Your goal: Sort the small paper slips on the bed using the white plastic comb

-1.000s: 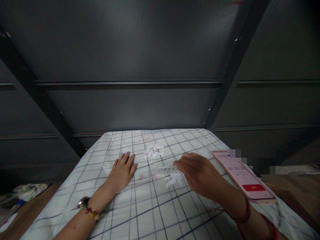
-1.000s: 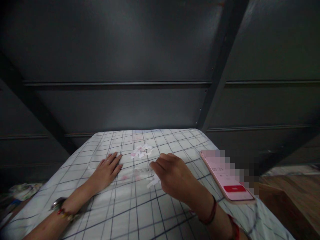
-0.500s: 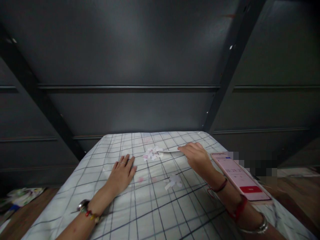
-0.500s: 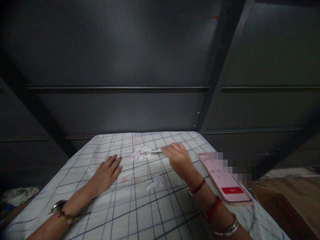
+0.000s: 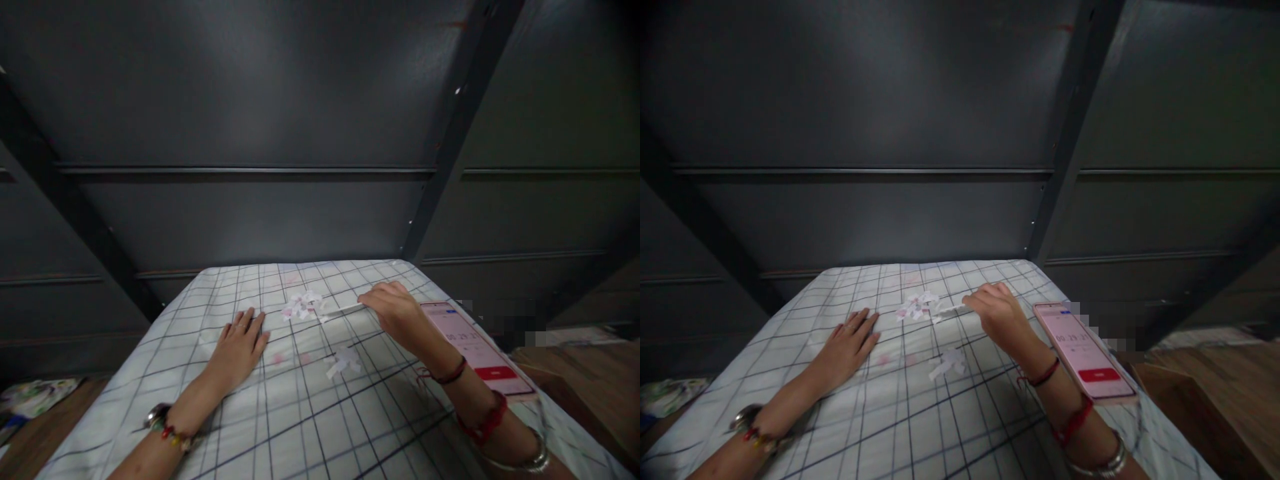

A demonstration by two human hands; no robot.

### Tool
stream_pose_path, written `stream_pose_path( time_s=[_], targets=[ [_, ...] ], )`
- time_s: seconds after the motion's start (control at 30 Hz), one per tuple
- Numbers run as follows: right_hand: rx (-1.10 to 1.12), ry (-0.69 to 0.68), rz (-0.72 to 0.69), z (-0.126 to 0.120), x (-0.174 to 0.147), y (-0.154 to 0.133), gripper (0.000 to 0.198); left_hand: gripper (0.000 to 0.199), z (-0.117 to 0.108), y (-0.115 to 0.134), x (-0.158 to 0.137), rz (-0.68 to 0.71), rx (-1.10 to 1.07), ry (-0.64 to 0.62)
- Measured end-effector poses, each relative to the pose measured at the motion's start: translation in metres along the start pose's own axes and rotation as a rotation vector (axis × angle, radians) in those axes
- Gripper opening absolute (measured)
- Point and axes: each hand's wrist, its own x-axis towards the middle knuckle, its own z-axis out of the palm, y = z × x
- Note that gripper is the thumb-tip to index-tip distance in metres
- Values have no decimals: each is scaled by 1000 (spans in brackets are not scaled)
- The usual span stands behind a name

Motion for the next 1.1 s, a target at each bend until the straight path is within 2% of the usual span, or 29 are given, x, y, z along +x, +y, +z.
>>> stream_pose_path(
  time_s=[0.07,0.2,0.3,0.43,0.53,0.63,0.7,0.8,0.93,1.1],
  targets=[
    [16,2,7,0,0,0,34,52,-2,1,0,4,1,-12],
    [24,100,14,6,3,-3,32,53,-6,2,0,10,1,-38],
    [10,57,-10,10,4,-4,34,52,-7,4,0,2,0,-54],
    [61,-7,-21,3,-2,6,31,52,-6,3,0,5,-5,-37],
    [51,73,4,-1,-3,11,28,53,-5,2,0,11,-16,-29],
    [-11,163,9,8,2,6,30,53,-4,2,0,0,-13,-46],
    [-53,171,-13,16,7,-1,32,53,-3,2,0,1,-12,-36],
    [-84,148,-44,19,10,-7,31,52,0,0,0,21,-18,-2],
    [-79,53,-31,5,7,-7,34,52,3,-2,1,20,-24,13],
    [-100,76,-3,-1,8,-11,36,53,3,-2,1,13,-28,1]
  ],
)
